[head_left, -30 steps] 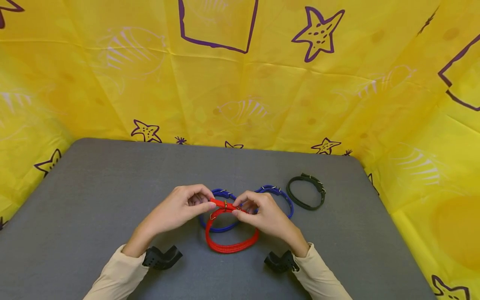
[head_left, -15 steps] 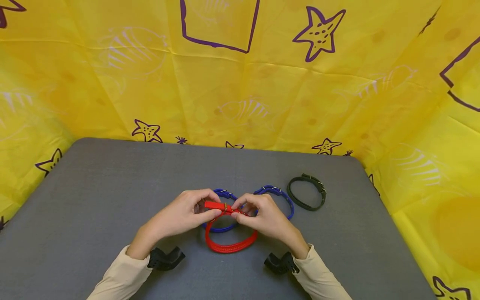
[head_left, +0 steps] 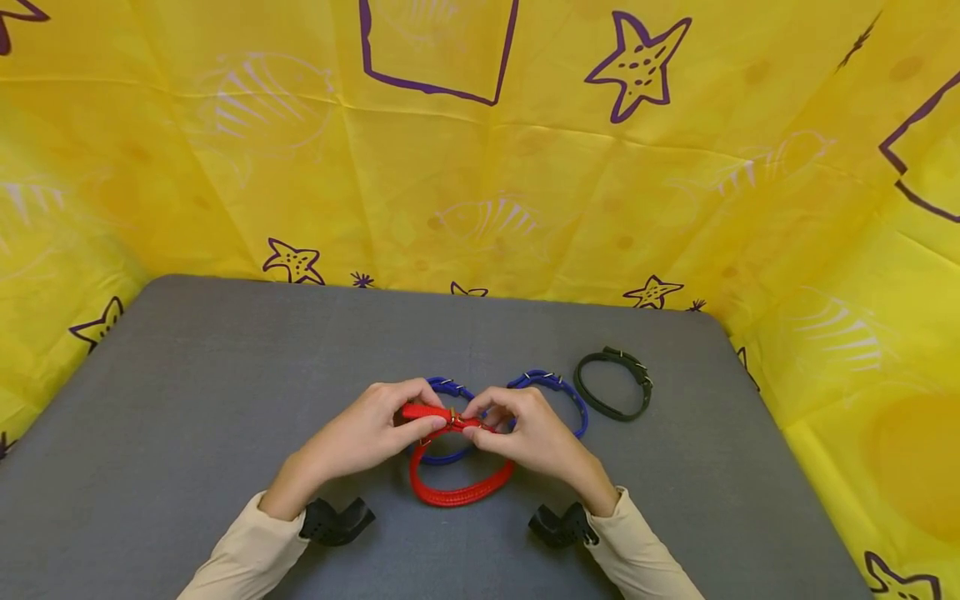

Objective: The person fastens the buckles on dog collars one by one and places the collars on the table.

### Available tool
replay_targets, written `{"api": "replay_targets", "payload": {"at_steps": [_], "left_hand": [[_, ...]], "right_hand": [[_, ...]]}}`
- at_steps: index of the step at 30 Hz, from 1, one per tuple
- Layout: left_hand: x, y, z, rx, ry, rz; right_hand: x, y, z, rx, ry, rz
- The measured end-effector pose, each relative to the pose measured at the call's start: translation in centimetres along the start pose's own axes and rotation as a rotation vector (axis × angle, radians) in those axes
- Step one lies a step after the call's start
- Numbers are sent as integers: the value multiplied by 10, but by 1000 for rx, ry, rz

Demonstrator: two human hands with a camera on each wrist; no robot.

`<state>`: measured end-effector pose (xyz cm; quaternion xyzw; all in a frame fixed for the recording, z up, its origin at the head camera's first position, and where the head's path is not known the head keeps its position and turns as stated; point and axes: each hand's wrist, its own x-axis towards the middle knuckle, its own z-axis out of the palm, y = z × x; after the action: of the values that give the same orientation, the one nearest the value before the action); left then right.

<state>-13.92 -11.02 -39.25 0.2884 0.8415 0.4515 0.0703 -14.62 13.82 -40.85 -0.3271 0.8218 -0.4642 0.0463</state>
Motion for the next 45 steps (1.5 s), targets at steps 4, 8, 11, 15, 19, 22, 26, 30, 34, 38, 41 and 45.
{"api": "replay_targets", "payload": {"at_steps": [4, 8, 11, 15, 19, 22, 26, 30, 34, 38, 41, 45], "left_hand": [[-2, 0, -5, -5, 10, -35], [-2, 0, -9, 11, 13, -48], [-3, 0, -12, 30, 9, -47], [-3, 2, -15, 43, 5, -54], [-4, 3, -17, 41, -22, -73], [-5, 2, -17, 40, -72, -89], [-5, 1, -16, 40, -146, -107], [-5, 1, -13, 15, -198, -108], [-4, 2, -11, -30, -244, -112], [-3, 2, -10, -84, -288, -132], [-3, 2, -10, -121, -310, -134], [-4, 1, -9, -173, -326, -126]], "right_hand": [[1, 2, -2, 19, -20, 32], [1, 4, -3, 30, -39, 51], [1, 5, -4, 32, -46, 59], [1, 5, -5, 27, -47, 60], [1, 4, -4, 16, -44, 54], [2, 3, -4, 8, -39, 38], [1, 3, -2, -4, -29, 2], [1, 2, 0, -13, -18, -46], [0, 0, 1, -18, -14, -74], [0, -2, 0, -14, -22, -77], [0, -3, 0, -12, -24, -75], [0, -3, 1, -14, -18, -73]]}}
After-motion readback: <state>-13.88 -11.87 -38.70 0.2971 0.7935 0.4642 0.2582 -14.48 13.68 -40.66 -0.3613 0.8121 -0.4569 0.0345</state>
